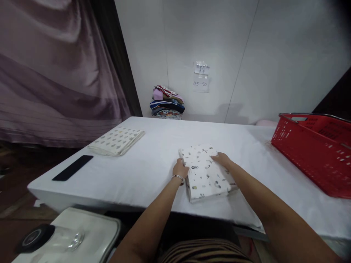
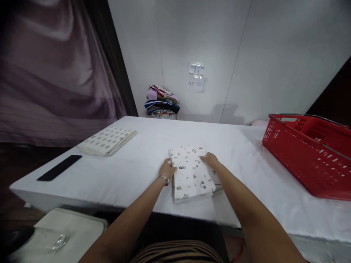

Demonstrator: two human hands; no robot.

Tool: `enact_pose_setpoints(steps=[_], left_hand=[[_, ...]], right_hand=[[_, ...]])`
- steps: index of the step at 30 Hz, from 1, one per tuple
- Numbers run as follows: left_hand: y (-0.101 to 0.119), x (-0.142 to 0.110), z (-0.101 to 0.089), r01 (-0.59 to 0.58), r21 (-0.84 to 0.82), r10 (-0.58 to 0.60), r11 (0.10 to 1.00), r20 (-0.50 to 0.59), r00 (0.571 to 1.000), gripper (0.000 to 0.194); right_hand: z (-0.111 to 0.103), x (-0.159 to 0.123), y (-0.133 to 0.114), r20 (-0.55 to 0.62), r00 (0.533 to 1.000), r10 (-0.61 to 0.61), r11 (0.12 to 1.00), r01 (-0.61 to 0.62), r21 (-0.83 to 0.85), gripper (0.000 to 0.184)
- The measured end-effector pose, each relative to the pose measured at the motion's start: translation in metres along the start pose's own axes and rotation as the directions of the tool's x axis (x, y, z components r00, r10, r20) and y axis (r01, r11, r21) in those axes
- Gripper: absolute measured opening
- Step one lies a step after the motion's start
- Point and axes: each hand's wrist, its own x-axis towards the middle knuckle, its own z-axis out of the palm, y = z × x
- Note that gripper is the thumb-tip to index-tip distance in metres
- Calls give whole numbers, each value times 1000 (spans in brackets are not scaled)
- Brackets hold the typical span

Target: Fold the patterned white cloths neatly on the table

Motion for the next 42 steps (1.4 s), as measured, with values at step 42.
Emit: enact_pose_setpoints(steps=[42], left_hand=[[-50,-72,5,-473,-196,480,859,-13,877,17]], right_hand=[[71,-158,-42,-26,652,-758,631,723,-282,32]])
